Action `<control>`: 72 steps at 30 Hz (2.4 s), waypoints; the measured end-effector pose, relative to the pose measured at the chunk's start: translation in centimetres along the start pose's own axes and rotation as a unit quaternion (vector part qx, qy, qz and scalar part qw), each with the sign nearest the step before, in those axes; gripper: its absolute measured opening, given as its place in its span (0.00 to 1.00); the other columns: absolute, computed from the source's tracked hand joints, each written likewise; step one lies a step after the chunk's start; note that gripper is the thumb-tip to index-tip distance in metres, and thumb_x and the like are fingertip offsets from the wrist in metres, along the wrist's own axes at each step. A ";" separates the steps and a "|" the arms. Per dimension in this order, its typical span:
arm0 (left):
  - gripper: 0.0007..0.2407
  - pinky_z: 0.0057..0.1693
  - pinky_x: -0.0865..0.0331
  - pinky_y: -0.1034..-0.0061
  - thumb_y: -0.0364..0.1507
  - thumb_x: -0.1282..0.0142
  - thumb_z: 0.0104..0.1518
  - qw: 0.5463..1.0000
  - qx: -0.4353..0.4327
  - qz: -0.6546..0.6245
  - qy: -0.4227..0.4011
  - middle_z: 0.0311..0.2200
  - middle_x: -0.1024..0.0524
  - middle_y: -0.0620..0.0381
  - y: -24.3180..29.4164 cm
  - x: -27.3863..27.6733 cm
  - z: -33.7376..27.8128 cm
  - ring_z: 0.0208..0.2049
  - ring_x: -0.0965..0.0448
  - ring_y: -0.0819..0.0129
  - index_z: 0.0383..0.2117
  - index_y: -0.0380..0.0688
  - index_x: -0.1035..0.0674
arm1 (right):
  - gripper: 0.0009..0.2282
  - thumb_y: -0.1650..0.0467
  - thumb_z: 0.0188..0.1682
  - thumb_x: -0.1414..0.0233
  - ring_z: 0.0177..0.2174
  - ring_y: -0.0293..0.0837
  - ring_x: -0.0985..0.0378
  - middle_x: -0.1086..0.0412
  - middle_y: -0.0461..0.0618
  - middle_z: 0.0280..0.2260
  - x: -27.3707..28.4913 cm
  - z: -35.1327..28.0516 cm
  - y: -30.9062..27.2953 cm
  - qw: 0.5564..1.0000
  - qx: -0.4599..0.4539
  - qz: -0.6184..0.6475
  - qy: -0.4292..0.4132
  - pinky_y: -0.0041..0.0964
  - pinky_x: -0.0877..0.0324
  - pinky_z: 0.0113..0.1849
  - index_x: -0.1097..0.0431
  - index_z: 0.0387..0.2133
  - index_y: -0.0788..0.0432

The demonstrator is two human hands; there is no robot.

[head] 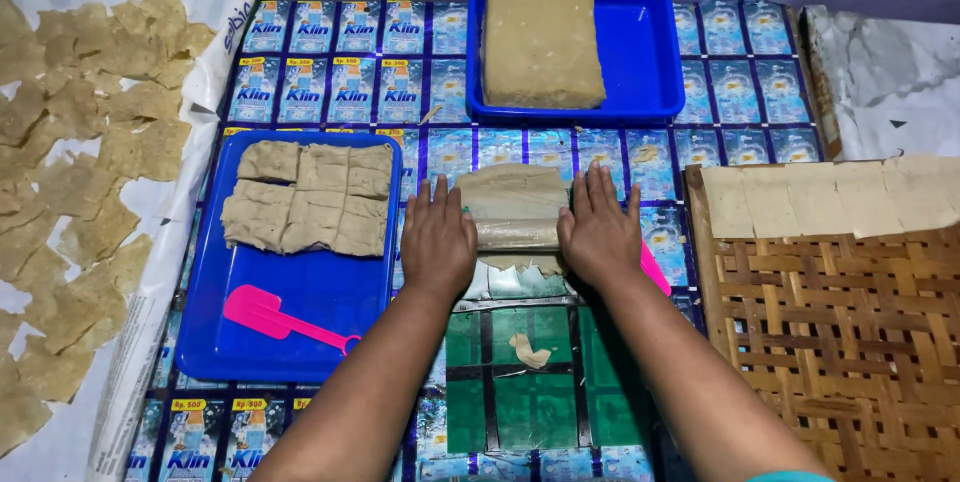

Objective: The person is cutting thin sheets of dough into small squares using a scraper and placing them on a tray.

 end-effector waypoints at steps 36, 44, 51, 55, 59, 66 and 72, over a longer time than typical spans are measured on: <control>0.20 0.72 0.59 0.46 0.34 0.64 0.66 0.997 0.015 -0.012 -0.076 0.71 0.45 0.39 1.2 2.9 1.5 0.73 0.50 0.44 0.63 0.42 0.32 | 0.25 0.55 0.57 0.66 0.71 0.54 0.61 0.58 0.54 0.73 1.5 0.5 -1.0 1.000 -0.002 0.004 0.026 0.73 0.65 0.63 0.45 0.68 0.40; 0.22 0.73 0.61 0.50 0.36 0.61 0.67 0.999 -0.011 -0.014 -0.035 0.71 0.47 0.41 1.0 1.7 -5.2 0.73 0.53 0.46 0.65 0.42 0.36 | 0.25 0.59 0.59 0.63 0.69 0.55 0.53 0.52 0.57 0.71 -0.4 -5.0 -0.8 0.989 0.052 0.007 0.135 0.68 0.60 0.63 0.46 0.69 0.51; 0.29 0.70 0.52 0.45 0.45 0.39 0.52 0.999 -0.041 0.011 -0.029 0.54 0.30 0.49 1.1 3.7 -6.2 0.61 0.33 0.50 0.59 0.45 0.30 | 0.27 0.57 0.59 0.61 0.69 0.52 0.54 0.56 0.55 0.72 0.2 -7.9 -0.8 0.996 0.043 0.047 0.067 0.67 0.64 0.64 0.54 0.71 0.49; 0.27 0.69 0.48 0.43 0.44 0.31 0.41 0.995 -0.091 0.020 -0.025 0.38 0.26 0.56 -0.1 2.4 -5.0 0.48 0.24 0.55 0.48 0.50 0.26 | 0.25 0.56 0.60 0.65 0.68 0.51 0.52 0.53 0.52 0.71 1.5 -8.3 2.0 0.982 0.013 0.188 0.003 0.71 0.67 0.64 0.49 0.70 0.47; 0.27 0.62 0.38 0.56 0.45 0.30 0.39 0.998 -0.056 -0.008 -0.015 0.36 0.27 0.60 -0.6 2.3 -7.2 0.44 0.23 0.60 0.45 0.51 0.27 | 0.12 0.63 0.54 0.47 0.52 0.51 0.26 0.31 0.46 0.49 -2.7 -10.6 9.0 0.962 -0.134 0.123 0.205 0.51 0.30 0.49 0.26 0.48 0.49; 0.24 0.52 0.28 0.52 0.37 0.41 0.58 0.971 0.176 -0.146 -0.069 0.43 0.27 0.45 0.9 4.3 -10.7 0.48 0.26 0.44 0.59 0.43 0.33 | 0.18 0.56 0.45 0.39 0.49 0.58 0.27 0.34 0.49 0.44 -7.0 -11.5 12.0 0.964 -0.258 0.028 0.060 0.55 0.34 0.53 0.27 0.45 0.50; 0.22 0.52 0.28 0.48 0.27 0.52 0.64 0.951 0.209 -0.213 -0.086 0.46 0.29 0.36 3.2 8.5 -10.3 0.50 0.27 0.34 0.66 0.55 0.35 | 0.20 0.52 0.39 0.37 0.52 0.56 0.28 0.34 0.45 0.48 -8.7 -9.9 14.7 0.950 -0.302 0.074 -0.012 0.54 0.37 0.55 0.29 0.41 0.43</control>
Point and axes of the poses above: each hand's wrist, its own z-axis towards the middle knuckle, its own x-axis out of the back of the hand, y = z × x, the point moved 2 cm from there along z, towards the middle knuckle
